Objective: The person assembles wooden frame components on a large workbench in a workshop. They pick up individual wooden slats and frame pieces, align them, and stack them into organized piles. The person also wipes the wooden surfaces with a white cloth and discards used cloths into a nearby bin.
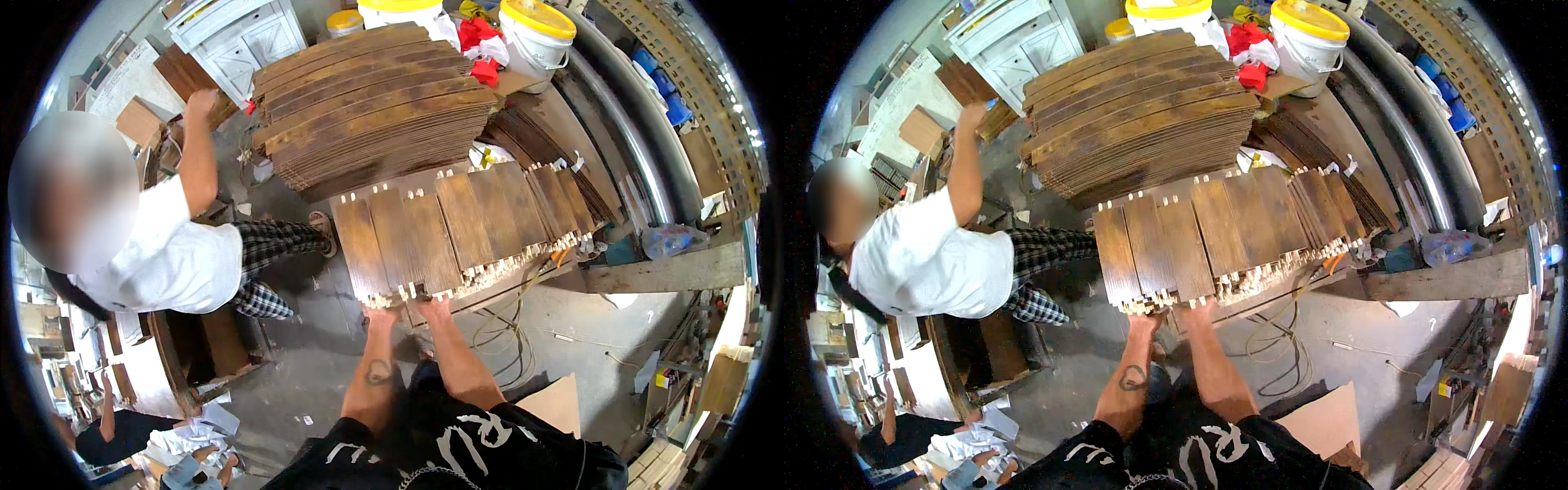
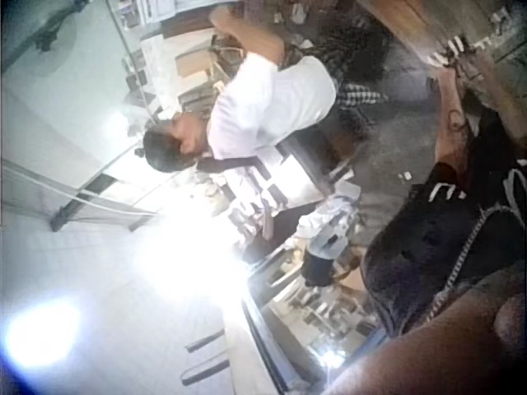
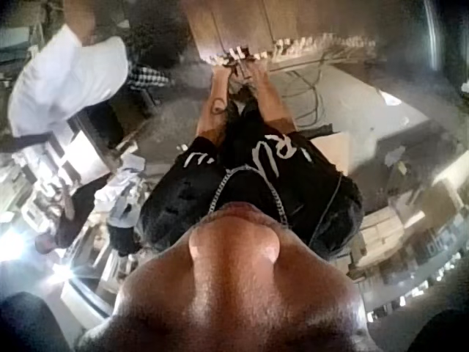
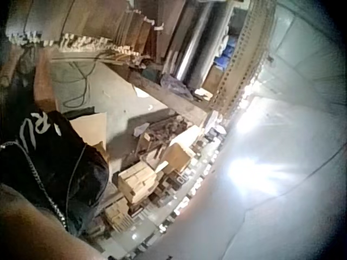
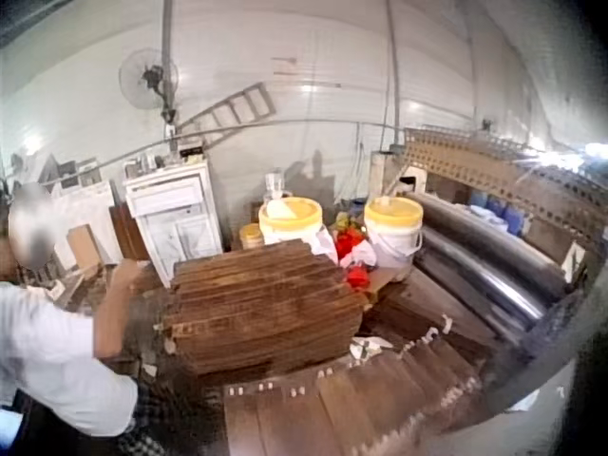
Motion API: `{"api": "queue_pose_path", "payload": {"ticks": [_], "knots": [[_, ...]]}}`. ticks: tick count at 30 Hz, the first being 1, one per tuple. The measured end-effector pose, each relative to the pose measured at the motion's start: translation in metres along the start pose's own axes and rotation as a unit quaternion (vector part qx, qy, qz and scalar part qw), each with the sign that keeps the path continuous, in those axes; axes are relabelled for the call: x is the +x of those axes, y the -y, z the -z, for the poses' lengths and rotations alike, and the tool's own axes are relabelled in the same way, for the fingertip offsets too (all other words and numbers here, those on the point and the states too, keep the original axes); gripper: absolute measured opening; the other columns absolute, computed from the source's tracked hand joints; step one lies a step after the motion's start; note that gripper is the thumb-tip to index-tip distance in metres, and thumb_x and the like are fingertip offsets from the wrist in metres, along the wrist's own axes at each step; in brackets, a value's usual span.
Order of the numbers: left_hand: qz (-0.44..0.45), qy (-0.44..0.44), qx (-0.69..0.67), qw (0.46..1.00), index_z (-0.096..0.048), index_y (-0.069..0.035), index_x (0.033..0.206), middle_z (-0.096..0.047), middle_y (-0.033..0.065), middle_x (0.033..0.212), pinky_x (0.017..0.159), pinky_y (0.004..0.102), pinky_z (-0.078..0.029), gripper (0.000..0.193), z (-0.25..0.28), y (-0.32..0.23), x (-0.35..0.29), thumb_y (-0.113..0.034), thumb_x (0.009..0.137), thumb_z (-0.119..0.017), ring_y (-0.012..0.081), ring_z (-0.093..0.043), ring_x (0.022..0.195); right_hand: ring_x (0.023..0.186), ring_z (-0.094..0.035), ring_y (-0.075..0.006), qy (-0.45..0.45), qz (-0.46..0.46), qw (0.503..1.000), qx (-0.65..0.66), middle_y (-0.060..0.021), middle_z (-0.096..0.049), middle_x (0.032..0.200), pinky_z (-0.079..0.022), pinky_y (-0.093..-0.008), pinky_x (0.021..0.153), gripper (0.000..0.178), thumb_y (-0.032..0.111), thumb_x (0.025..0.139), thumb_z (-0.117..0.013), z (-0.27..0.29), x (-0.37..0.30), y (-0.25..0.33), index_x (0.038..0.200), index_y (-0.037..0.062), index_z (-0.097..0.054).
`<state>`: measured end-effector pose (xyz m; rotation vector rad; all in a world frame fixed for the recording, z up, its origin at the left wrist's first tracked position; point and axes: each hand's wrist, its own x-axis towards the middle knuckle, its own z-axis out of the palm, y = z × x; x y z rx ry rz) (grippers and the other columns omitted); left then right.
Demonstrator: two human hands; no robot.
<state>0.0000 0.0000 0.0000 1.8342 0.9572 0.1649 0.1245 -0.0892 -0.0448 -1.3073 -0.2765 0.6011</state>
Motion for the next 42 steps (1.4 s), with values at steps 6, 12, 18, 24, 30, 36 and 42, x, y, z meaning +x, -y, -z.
{"api": "queue_pose_path", "payload": {"ticks": [6,12,18,24,30,36,42], "knots": [[-0.059,-0.047,-0.184,0.98,-0.034,-0.017,0.149,-0.035,0.0058,0.154,0.115,0.0536,-0.028,0.069,-0.019,0.083,0.017,-0.06,0.098,-0.022,0.0326,-0.034,0.14,0.121,-0.052,-0.0319,-0.03,-0.215,0.899,0.38,-0.0092,-0.058,0.131,-0.041,-0.0506,0.102,0.053,0.042,0.084,-0.058,-0.021,-0.006,0.051,0.129,0.0144,-0.056],[-0.014,0.028,-0.144,0.989,-0.042,-0.012,0.143,-0.039,0.0108,0.151,0.114,0.0616,-0.023,0.063,0.011,0.002,-0.002,-0.054,0.098,-0.029,0.0357,-0.035,0.138,0.119,-0.051,-0.0362,-0.125,-0.313,0.828,0.448,-0.011,-0.052,0.135,-0.041,-0.0576,0.099,0.052,0.043,0.093,-0.042,-0.015,-0.005,0.082,0.135,0.0139,-0.05],[0.328,-0.068,-0.504,0.796,-0.046,-0.005,0.137,-0.051,0.015,0.138,0.107,0.0506,-0.034,0.061,0.044,-0.042,-0.09,-0.051,0.098,-0.045,0.0289,-0.045,0.13,0.112,-0.057,-0.0386,-0.151,-0.467,0.853,0.179,-0.0106,-0.037,0.15,-0.033,-0.0735,0.093,0.067,0.063,0.096,-0.036,0.005,-0.019,0.063,0.148,0.0212,-0.032],[0.226,0.089,-0.091,0.966,-0.071,-0.005,0.093,-0.068,0.0022,0.081,0.055,0.0329,-0.045,0.046,0.109,0.059,-0.264,-0.05,0.091,-0.06,0.0145,-0.06,0.067,0.104,-0.063,-0.0326,0.223,-0.326,0.86,-0.323,-0.0195,-0.068,0.105,-0.049,-0.0507,0.085,0.064,0.056,0.097,-0.04,0.147,-0.075,-0.011,0.126,0.0012,-0.053],[0.097,0.361,0.198,0.906,-0.068,-0.003,0.107,-0.068,0.0052,0.095,0.075,0.0322,-0.049,0.031,0.153,0.108,-0.379,-0.03,0.096,-0.055,0.0172,-0.061,0.083,0.102,-0.063,-0.0405,0.567,-0.19,0.53,-0.601,-0.0284,-0.064,0.11,-0.049,-0.0531,0.086,0.061,0.051,0.093,-0.045,0.256,-0.137,0.083,0.106,-0.0049,-0.065],[0.286,0.196,-0.012,0.938,-0.066,-0.003,0.111,-0.067,0.0057,0.101,0.08,0.0316,-0.048,0.03,0.165,0.009,-0.397,-0.026,0.096,-0.055,0.0171,-0.06,0.089,0.104,-0.062,-0.0406,0.551,-0.224,0.539,-0.597,-0.0248,-0.066,0.111,-0.048,-0.0499,0.09,0.055,0.048,0.093,-0.049,0.28,-0.204,0.093,0.109,-0.0011,-0.066],[0.293,0.1,-0.126,0.942,-0.064,-0.002,0.116,-0.066,0.0061,0.108,0.085,0.031,-0.047,0.029,0.172,-0.033,-0.465,-0.022,0.096,-0.056,0.0171,-0.059,0.096,0.091,-0.066,-0.0403,0.519,-0.085,0.671,-0.523,-0.0233,-0.068,0.098,-0.053,-0.0493,0.079,0.031,0.028,0.079,-0.065,0.212,-0.245,0.121,0.094,0.0014,-0.07]]}}
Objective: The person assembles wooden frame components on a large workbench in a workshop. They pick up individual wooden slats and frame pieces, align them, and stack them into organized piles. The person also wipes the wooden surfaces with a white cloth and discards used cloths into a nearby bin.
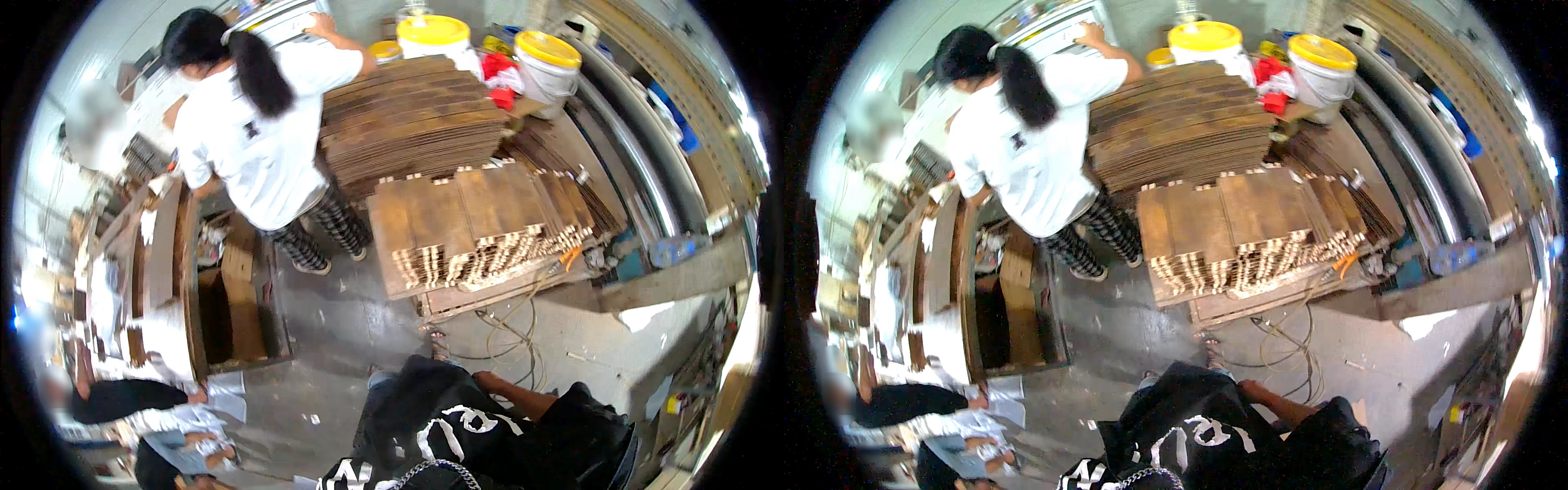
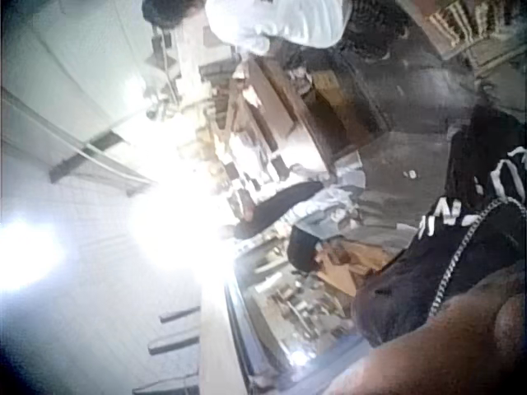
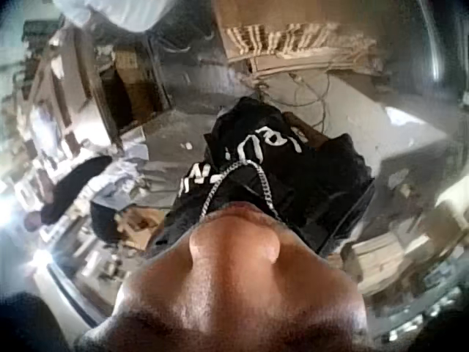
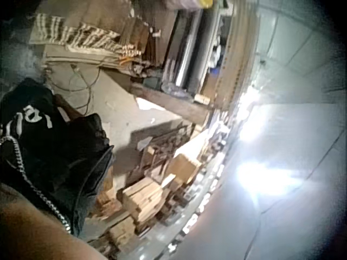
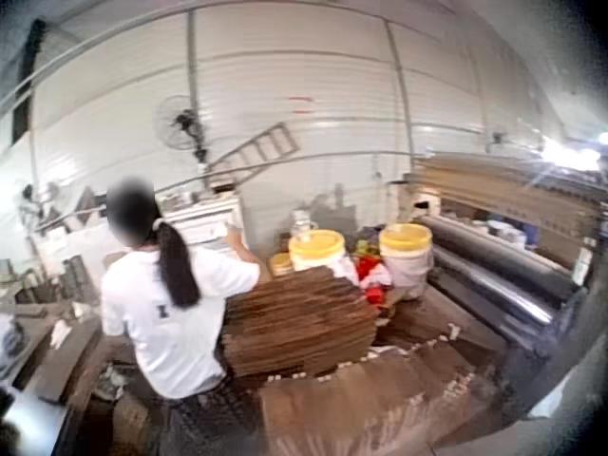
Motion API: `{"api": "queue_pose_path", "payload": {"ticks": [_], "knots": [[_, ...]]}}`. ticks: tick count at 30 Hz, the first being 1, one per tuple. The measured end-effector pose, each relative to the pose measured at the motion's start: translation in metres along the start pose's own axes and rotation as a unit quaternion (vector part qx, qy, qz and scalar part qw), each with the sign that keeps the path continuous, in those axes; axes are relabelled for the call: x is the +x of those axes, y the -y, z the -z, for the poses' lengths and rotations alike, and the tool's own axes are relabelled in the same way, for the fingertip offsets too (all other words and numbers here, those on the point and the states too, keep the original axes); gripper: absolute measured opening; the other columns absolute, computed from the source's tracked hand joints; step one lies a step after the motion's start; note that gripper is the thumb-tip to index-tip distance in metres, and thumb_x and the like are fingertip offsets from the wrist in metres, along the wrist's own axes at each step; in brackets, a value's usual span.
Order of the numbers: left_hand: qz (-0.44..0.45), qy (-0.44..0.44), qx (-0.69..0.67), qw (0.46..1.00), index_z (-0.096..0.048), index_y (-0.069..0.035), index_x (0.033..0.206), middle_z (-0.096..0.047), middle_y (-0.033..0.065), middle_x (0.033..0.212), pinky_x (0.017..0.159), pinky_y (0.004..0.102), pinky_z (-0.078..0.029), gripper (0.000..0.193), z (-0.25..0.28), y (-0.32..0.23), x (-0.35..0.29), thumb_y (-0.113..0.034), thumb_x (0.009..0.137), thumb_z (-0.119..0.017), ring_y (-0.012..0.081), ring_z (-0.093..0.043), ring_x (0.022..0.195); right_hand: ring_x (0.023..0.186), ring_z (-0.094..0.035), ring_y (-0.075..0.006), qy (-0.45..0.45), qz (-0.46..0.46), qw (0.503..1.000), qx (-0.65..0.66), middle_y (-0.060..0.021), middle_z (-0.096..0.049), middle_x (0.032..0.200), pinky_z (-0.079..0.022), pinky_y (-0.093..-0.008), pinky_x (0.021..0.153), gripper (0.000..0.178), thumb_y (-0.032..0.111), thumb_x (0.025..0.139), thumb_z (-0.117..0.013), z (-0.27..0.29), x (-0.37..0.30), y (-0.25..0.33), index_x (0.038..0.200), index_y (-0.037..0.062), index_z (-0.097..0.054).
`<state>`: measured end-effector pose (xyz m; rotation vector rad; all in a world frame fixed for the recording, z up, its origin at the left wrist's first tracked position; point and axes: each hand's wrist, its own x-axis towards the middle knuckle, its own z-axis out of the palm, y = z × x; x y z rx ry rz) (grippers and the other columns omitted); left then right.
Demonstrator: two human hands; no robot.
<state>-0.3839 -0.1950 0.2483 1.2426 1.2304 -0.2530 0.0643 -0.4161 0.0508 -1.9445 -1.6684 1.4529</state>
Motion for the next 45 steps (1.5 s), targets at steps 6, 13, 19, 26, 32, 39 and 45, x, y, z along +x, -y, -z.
{"api": "queue_pose_path", "payload": {"ticks": [6,13,19,26,32,39,45], "knots": [[-0.004,-0.033,-0.132,0.991,-0.062,-0.002,0.12,-0.065,0.0066,0.114,0.09,0.0305,-0.046,0.03,-0.034,0.07,-0.085,-0.018,0.096,-0.056,0.017,-0.059,0.103,0.103,-0.062,-0.0428,0.124,-0.141,0.973,-0.134,-0.0273,-0.064,0.109,-0.049,-0.0499,0.088,0.041,0.034,0.092,-0.052,0.059,0.061,0.106,0.117,0.0036,-0.064],[-0.023,-0.083,-0.302,0.949,-0.06,-0.002,0.125,-0.063,0.0071,0.121,0.096,0.0298,-0.045,0.032,-0.045,0.125,-0.192,-0.014,0.096,-0.056,0.017,-0.058,0.11,0.109,-0.063,-0.0348,-0.034,0.056,0.997,0.048,-0.0214,-0.065,0.117,-0.048,-0.0406,0.094,0.044,0.034,0.098,-0.049,0.088,0.139,0.309,0.125,0.0008,-0.058],[-0.098,-0.165,-0.269,0.944,-0.057,-0.004,0.133,-0.062,0.0087,0.129,0.101,0.0296,-0.043,0.038,-0.049,0.158,-0.229,-0.014,0.096,-0.056,0.0184,-0.057,0.118,0.112,-0.062,-0.0345,0.029,0.116,0.993,-0.019,-0.0203,-0.064,0.121,-0.048,-0.0405,0.095,0.044,0.033,0.095,-0.056,0.052,0.15,0.371,0.127,0.0031,-0.058],[-0.129,-0.167,-0.135,0.968,-0.057,-0.005,0.133,-0.062,0.0108,0.129,0.1,0.0324,-0.044,0.051,0.001,0.168,-0.166,-0.036,0.094,-0.058,0.0226,-0.059,0.118,0.113,-0.06,-0.0382,0.132,0.05,0.986,-0.091,-0.0238,-0.063,0.119,-0.047,-0.0431,0.096,0.048,0.037,0.094,-0.054,0.065,0.18,0.379,0.128,0.0032,-0.057],[0.156,0.012,-0.296,0.942,-0.057,-0.004,0.133,-0.062,0.0108,0.125,0.095,0.0334,-0.044,0.064,0.129,0.08,-0.052,-0.053,0.093,-0.059,0.0219,-0.057,0.109,0.114,-0.059,-0.0385,0.084,0.057,0.994,-0.046,-0.0227,-0.063,0.12,-0.047,-0.0427,0.097,0.047,0.036,0.094,-0.054,0.105,0.278,0.372,0.13,0.0056,-0.055],[0.045,-0.01,-0.243,0.969,-0.058,-0.003,0.13,-0.063,0.0075,0.125,0.099,0.0299,-0.042,0.048,0.227,0.005,0.022,-0.04,0.101,-0.052,0.0177,-0.055,0.113,0.101,-0.068,-0.0326,-0.05,0.05,0.997,0.026,-0.0198,-0.067,0.117,-0.051,-0.0377,0.089,0.045,0.03,0.096,-0.054,0.213,0.38,0.441,0.131,0.0012,-0.054],[-0.082,-0.055,-0.249,0.963,-0.06,-0.001,0.123,-0.061,-0.0024,0.095,0.075,0.0289,-0.044,0.035,0.276,-0.013,0.08,-0.028,0.102,-0.052,0.0104,-0.052,0.085,0.1,-0.068,-0.0204,-0.033,0.028,0.985,0.166,-0.0156,-0.067,0.118,-0.05,-0.0316,0.088,0.043,0.025,0.1,-0.052,0.292,0.446,0.456,0.137,0.0022,-0.05]]}}
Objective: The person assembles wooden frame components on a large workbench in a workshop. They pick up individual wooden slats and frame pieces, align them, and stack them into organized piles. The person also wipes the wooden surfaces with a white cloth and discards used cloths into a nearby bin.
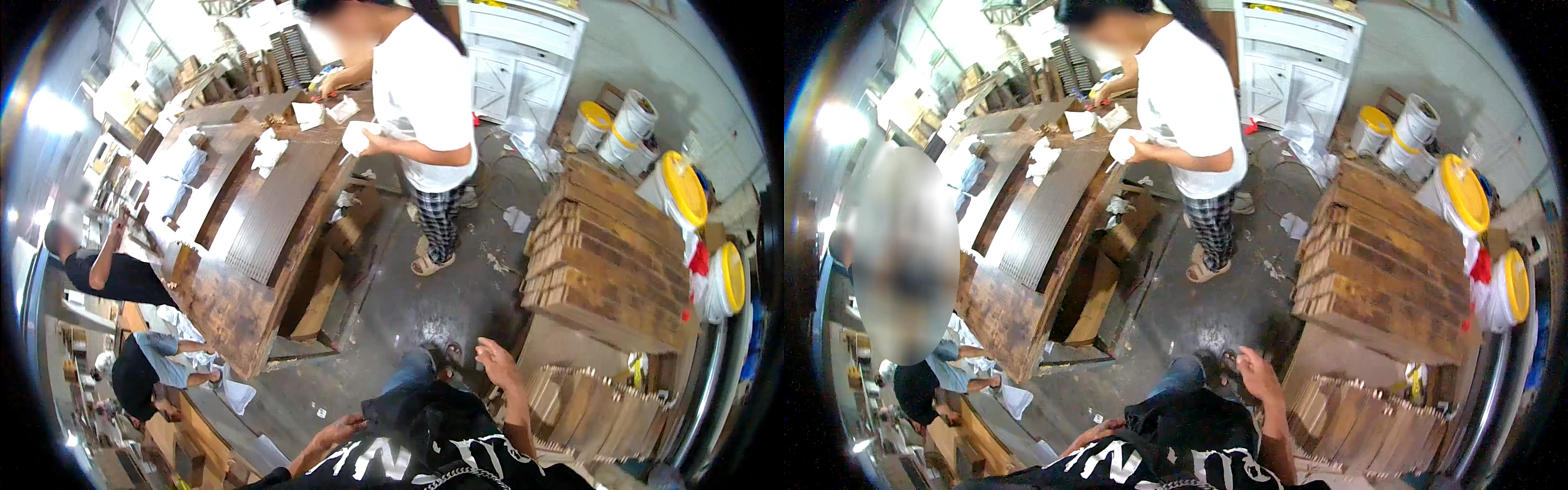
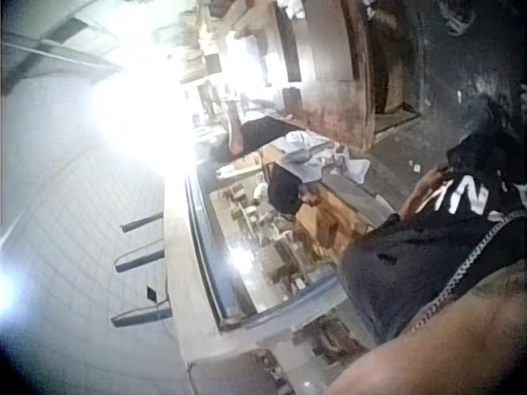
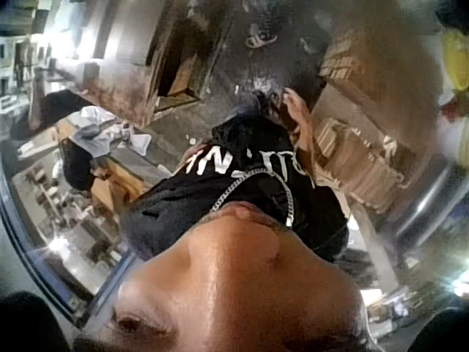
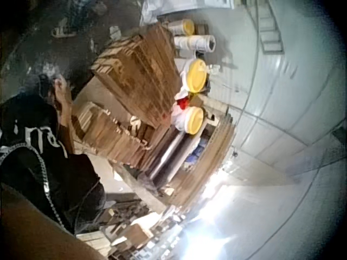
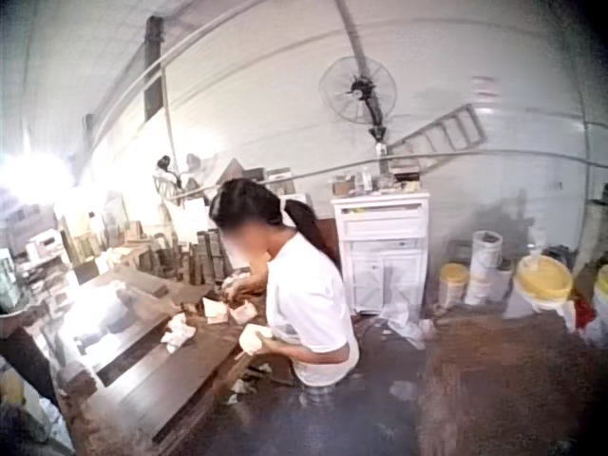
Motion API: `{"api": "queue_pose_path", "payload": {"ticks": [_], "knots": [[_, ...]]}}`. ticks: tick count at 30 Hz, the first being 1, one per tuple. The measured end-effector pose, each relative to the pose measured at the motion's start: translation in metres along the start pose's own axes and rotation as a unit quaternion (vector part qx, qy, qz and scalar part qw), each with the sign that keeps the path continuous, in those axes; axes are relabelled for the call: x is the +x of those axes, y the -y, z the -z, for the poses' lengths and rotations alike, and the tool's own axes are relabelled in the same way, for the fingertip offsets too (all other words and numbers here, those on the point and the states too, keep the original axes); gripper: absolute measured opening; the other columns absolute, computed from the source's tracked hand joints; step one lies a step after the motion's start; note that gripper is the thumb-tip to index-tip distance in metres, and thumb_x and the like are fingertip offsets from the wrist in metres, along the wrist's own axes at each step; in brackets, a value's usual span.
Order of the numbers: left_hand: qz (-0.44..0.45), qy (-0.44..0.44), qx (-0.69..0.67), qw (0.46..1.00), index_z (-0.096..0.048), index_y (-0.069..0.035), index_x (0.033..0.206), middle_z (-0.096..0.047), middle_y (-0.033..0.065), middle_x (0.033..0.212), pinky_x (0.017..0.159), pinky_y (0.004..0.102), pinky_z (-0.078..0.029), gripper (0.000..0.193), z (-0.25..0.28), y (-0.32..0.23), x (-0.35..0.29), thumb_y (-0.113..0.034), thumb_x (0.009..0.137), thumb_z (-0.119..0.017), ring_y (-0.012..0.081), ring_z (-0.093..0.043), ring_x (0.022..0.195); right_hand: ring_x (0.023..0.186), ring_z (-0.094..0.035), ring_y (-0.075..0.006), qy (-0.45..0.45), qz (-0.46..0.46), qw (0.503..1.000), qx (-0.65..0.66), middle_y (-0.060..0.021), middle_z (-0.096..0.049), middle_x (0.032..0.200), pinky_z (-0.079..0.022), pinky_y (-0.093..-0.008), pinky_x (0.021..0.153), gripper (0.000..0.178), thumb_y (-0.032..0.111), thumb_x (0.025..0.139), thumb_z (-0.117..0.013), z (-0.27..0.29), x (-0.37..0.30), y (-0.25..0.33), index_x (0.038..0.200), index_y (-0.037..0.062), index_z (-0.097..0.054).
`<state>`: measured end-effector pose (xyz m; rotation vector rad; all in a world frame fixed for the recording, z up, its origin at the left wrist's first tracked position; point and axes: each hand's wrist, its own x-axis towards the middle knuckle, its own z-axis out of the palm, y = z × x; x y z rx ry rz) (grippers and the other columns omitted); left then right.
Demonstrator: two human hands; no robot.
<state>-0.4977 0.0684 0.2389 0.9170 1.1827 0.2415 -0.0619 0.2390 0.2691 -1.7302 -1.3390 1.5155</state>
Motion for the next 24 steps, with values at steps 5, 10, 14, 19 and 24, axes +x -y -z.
{"api": "queue_pose_path", "payload": {"ticks": [5,10,14,19,24], "knots": [[-0.033,-0.043,-0.059,0.997,-0.058,-0.005,0.111,-0.05,-0.0051,0.08,0.057,0.025,-0.038,0.029,0.017,-0.049,0.045,-0.031,0.103,-0.05,0.006,-0.043,0.067,0.102,-0.067,-0.0215,-0.022,-0.033,0.997,-0.07,-0.0168,-0.065,0.122,-0.049,-0.0322,0.09,0.048,0.03,0.099,-0.052,0.029,0.055,0.044,0.138,0.002,-0.049],[-0.059,-0.098,-0.13,0.985,-0.056,-0.004,0.124,-0.061,0.0093,0.107,0.081,0.0337,-0.048,0.039,0.042,-0.125,0.08,-0.035,0.101,-0.053,0.0153,-0.056,0.094,0.106,-0.064,-0.0348,0.04,-0.008,0.987,-0.158,-0.0194,-0.067,0.116,-0.049,-0.0398,0.092,0.046,0.03,0.098,-0.053,0.025,0.118,0.104,0.134,0.0025,-0.053],[-0.029,0.008,-0.183,0.983,-0.053,0.003,0.131,-0.057,0.0148,0.129,0.097,0.0367,-0.044,0.057,0.061,-0.132,0.084,-0.045,0.098,-0.053,0.0215,-0.055,0.115,0.107,-0.064,-0.0347,0.081,0.002,0.992,-0.1,-0.0197,-0.067,0.115,-0.049,-0.0389,0.092,0.046,0.029,0.097,-0.054,0.022,0.169,0.133,0.134,0.0016,-0.052],[0.002,0.056,-0.147,0.988,-0.048,0.005,0.135,-0.053,0.0165,0.137,0.104,0.0387,-0.039,0.069,0.051,-0.108,0.105,-0.052,0.097,-0.052,0.0259,-0.052,0.122,0.102,-0.067,-0.0239,0.078,0.004,0.982,-0.173,-0.0169,-0.068,0.113,-0.049,-0.0345,0.091,0.045,0.022,0.097,-0.051,0.024,0.209,0.159,0.136,-0.0008,-0.05],[0.009,-0.005,-0.177,0.984,-0.045,0.003,0.138,-0.05,0.0173,0.139,0.107,0.0412,-0.036,0.072,0.025,-0.091,0.11,-0.054,0.096,-0.053,0.0269,-0.048,0.126,0.108,-0.064,-0.0321,0.17,0.006,0.972,-0.164,-0.0202,-0.066,0.117,-0.049,-0.0385,0.093,0.047,0.029,0.098,-0.054,0.018,0.234,0.156,0.137,0.0013,-0.05]]}}
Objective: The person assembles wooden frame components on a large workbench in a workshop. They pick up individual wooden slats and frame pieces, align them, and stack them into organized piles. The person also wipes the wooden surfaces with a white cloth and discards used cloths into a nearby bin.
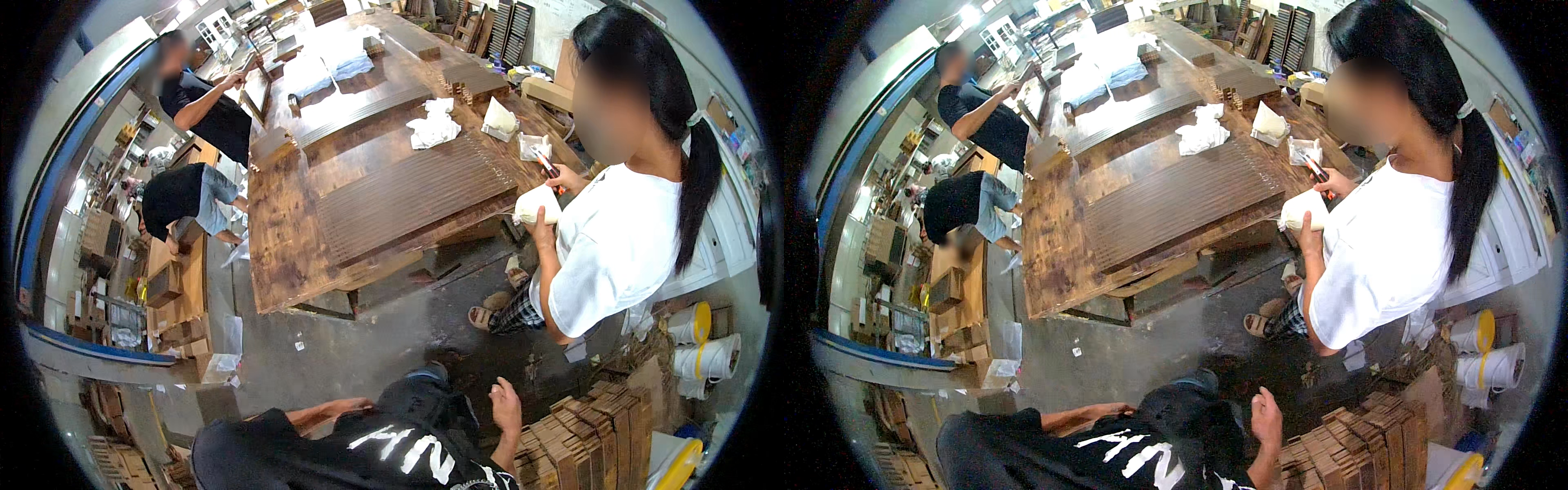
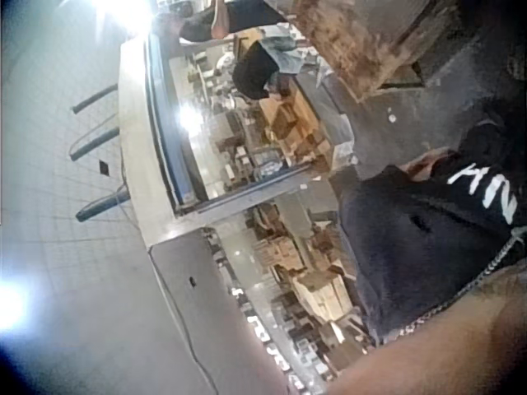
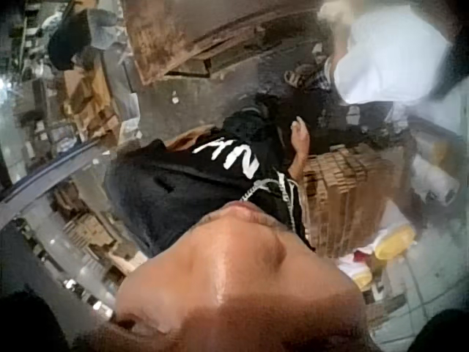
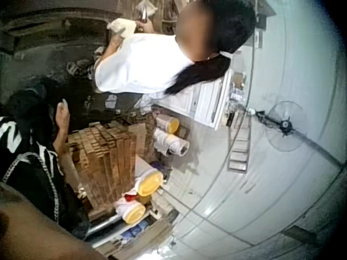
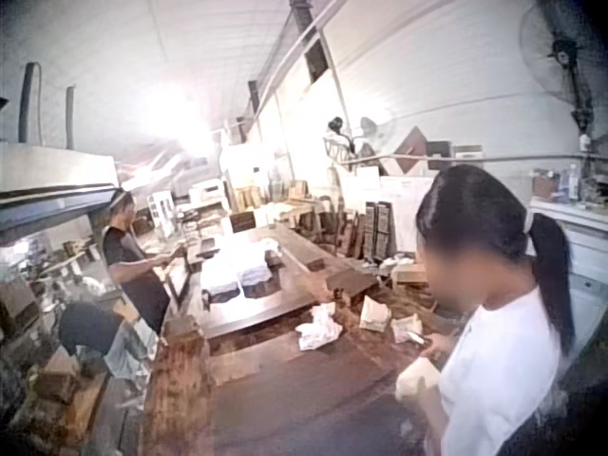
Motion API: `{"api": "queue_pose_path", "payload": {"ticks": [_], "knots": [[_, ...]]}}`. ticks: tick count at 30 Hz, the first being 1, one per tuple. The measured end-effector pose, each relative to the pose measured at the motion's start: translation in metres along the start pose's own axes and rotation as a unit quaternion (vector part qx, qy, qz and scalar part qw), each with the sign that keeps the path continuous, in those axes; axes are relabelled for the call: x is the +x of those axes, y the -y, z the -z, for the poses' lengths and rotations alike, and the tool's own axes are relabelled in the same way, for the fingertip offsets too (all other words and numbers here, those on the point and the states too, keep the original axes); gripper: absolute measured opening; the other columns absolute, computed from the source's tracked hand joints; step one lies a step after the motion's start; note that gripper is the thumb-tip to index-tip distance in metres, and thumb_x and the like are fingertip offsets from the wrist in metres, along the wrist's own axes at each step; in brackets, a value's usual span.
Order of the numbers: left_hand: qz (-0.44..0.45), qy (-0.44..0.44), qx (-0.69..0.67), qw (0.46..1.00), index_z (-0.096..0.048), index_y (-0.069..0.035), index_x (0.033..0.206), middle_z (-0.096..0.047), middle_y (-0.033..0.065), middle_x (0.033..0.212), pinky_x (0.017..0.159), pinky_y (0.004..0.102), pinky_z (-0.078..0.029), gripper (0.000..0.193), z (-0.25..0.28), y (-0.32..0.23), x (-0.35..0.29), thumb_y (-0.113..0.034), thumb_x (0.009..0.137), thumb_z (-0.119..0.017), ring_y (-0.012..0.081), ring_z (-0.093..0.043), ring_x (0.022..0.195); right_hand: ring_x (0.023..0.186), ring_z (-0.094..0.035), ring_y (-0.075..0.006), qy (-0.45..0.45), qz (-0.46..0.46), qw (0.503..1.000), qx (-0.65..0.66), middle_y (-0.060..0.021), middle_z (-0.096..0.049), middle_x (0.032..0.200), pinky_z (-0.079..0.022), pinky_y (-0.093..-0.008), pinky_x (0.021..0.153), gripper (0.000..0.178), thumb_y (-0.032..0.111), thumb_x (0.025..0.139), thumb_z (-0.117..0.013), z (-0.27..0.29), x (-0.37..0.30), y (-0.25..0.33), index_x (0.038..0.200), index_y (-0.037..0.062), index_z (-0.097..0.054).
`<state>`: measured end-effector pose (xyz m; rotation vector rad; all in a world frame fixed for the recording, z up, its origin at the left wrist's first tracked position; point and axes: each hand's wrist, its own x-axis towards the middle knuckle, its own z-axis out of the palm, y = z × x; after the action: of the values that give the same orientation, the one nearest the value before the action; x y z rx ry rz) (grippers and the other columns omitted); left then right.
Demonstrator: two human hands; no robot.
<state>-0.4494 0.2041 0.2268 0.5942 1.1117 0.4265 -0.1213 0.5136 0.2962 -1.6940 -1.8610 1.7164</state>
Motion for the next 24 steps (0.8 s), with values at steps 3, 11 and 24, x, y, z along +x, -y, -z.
{"api": "queue_pose_path", "payload": {"ticks": [3,11,24], "knots": [[-0.01,-0.057,-0.033,0.998,-0.043,0.002,0.14,-0.049,0.0179,0.141,0.109,0.0426,-0.034,0.074,-0.007,0.044,-0.01,-0.055,0.095,-0.054,0.0275,-0.046,0.128,0.109,-0.064,-0.0324,0.027,0.012,0.999,-0.023,-0.0205,-0.066,0.118,-0.05,-0.0396,0.093,0.049,0.029,0.097,-0.054,-0.002,0.0,0.015,0.138,0.001,-0.049],[-0.089,-0.164,-0.145,0.972,-0.043,0.001,0.141,-0.054,0.0145,0.134,0.106,0.0396,-0.036,0.071,-0.012,0.061,-0.049,-0.052,0.095,-0.056,0.0246,-0.051,0.122,0.112,-0.063,-0.0321,0.031,0.006,0.999,-0.03,-0.0213,-0.065,0.12,-0.048,-0.0395,0.093,0.05,0.031,0.096,-0.055,-0.025,-0.013,0.0,0.136,0.0014,-0.051],[-0.002,-0.013,0.092,0.996,-0.057,0.005,0.12,-0.063,0.0093,0.111,0.088,0.0345,-0.045,0.042,0.115,-0.036,-0.046,-0.027,0.093,-0.056,0.0171,-0.055,0.101,0.113,-0.063,-0.0355,-0.066,0.034,0.997,-0.038,-0.0221,-0.064,0.121,-0.05,-0.0409,0.093,0.049,0.03,0.096,-0.056,-0.112,-0.037,0.041,0.135,-0.0002,-0.051]]}}
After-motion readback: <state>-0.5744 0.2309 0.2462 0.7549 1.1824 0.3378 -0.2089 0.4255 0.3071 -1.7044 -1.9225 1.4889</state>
